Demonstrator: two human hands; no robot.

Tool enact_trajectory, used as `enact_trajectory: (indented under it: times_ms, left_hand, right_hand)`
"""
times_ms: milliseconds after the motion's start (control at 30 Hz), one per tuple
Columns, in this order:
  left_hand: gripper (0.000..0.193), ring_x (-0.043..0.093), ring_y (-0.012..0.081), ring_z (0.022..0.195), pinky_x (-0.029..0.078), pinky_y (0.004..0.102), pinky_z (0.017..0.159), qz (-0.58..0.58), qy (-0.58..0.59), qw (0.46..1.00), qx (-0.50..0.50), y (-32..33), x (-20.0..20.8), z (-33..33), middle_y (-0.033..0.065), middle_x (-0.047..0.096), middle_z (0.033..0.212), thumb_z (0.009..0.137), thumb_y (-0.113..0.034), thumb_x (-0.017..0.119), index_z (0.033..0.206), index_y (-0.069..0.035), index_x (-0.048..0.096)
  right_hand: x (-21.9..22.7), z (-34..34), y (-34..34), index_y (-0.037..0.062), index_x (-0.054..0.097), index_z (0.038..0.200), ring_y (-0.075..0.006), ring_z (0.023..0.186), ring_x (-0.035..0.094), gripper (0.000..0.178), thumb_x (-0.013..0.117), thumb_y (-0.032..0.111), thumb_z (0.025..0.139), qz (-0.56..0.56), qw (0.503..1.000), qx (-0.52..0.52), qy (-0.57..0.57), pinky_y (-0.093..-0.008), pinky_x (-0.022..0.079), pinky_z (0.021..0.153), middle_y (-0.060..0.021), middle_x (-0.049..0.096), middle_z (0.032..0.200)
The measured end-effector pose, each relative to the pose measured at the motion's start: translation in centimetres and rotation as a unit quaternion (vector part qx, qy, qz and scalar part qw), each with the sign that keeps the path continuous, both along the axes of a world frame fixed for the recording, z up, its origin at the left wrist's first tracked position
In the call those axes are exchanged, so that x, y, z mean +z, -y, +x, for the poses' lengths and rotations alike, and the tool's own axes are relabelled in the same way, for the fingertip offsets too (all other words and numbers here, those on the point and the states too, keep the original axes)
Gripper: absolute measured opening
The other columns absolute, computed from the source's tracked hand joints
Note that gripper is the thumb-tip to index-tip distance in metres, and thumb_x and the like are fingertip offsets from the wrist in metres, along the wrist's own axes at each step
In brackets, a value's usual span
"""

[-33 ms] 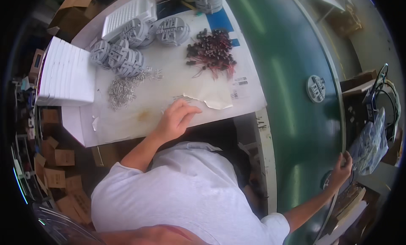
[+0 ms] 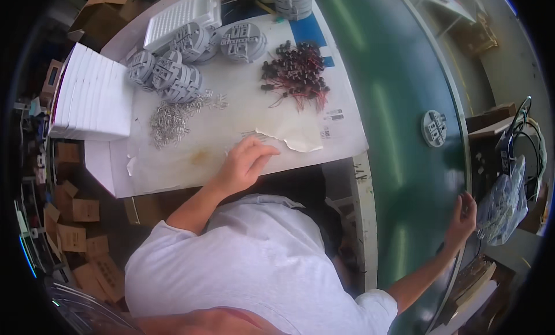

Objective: Assemble small electronic or mechanical components into circular plastic housings at a production workstation.

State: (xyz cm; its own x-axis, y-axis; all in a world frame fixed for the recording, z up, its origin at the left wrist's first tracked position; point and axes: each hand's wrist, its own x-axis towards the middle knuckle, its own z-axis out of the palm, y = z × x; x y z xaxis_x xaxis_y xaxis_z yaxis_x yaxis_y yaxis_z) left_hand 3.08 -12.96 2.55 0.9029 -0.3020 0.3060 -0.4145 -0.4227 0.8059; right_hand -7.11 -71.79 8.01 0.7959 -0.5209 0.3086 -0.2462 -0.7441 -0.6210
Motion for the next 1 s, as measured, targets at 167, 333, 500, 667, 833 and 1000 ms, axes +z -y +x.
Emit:
enact_trajectory:
  times_ms: [167, 333, 500, 667, 833, 1000]
  left_hand:
    - [0.02, 0.067, 0.0262, 0.083, 0.055, 0.0364, 0.072, -0.033, 0.007, 0.998, 0.051, -1.5, -0.3, -0.9, 0.009, 0.065, 0.095, 0.093, -0.005, 0.079, 0.112, -0.008, 0.077]
    - [0.023, 0.07, 0.0271, 0.088, 0.057, 0.0366, 0.075, -0.041, -0.004, 0.994, 0.103, -5.2, -0.1, -1.9, 0.0117, 0.069, 0.1, 0.089, -0.003, 0.081, 0.111, -0.004, 0.076]
    - [0.021, 0.068, 0.0276, 0.085, 0.055, 0.0356, 0.077, -0.039, -0.004, 0.984, 0.176, -9.1, -0.7, -3.4, 0.013, 0.07, 0.095, 0.085, 0.0, 0.08, 0.106, 0.001, 0.076]
    - [0.02, 0.067, 0.0271, 0.084, 0.054, 0.0349, 0.077, -0.035, -0.034, 0.986, 0.162, -10.1, -0.2, -3.2, 0.0129, 0.069, 0.092, 0.086, -0.001, 0.08, 0.105, 0.001, 0.075]
    - [0.019, 0.067, 0.0265, 0.085, 0.054, 0.0348, 0.077, 0.009, -0.039, 0.979, 0.2, -10.6, -0.6, -3.2, 0.013, 0.069, 0.091, 0.086, -0.002, 0.08, 0.104, 0.001, 0.075]
    - [0.019, 0.067, 0.028, 0.084, 0.054, 0.0358, 0.076, 0.068, -0.021, 0.968, 0.242, -9.4, -1.0, -3.0, 0.0131, 0.069, 0.092, 0.085, -0.002, 0.08, 0.104, -0.001, 0.076]
  right_hand:
    - [2.0, 21.8, -29.4, 0.0029, 0.076, 0.109, -0.0046, 0.064, 0.043, 0.017, 0.079, 0.005, 0.092, 0.012, 0.908, 0.418, -0.016, -0.0212, 0.037, 0.058, 0.0008, 0.071, 0.098]
    - [0.7, 31.8, -47.1, 0.0095, 0.077, 0.109, -0.0351, 0.086, 0.072, 0.025, 0.081, 0.026, 0.091, -0.104, 0.828, 0.552, 0.005, -0.0447, 0.057, 0.076, -0.0105, 0.074, 0.101]
    - [-0.9, 34.0, -51.4, 0.0105, 0.074, 0.101, -0.0376, 0.089, 0.074, 0.024, 0.079, 0.031, 0.09, -0.164, 0.849, 0.494, -0.095, -0.0481, 0.057, 0.077, -0.0124, 0.076, 0.088]
    - [0.7, 34.4, -49.3, 0.0086, 0.074, 0.098, -0.0374, 0.086, 0.074, 0.03, 0.08, 0.037, 0.091, -0.169, 0.828, 0.521, -0.12, -0.048, 0.057, 0.075, -0.0132, 0.076, 0.089]
    - [2.2, 43.9, -42.8, 0.0058, 0.077, 0.101, -0.0316, 0.082, 0.074, 0.037, 0.079, 0.042, 0.092, 0.014, 0.908, 0.416, 0.047, -0.0437, 0.058, 0.077, -0.012, 0.075, 0.088]
    - [-2.9, 62.2, -30.9, 0.0179, 0.063, 0.145, -0.0343, 0.112, 0.073, 0.081, 0.089, 0.052, 0.077, -0.111, 0.968, 0.21, 0.08, -0.0446, 0.057, 0.097, -0.0159, 0.075, 0.117]
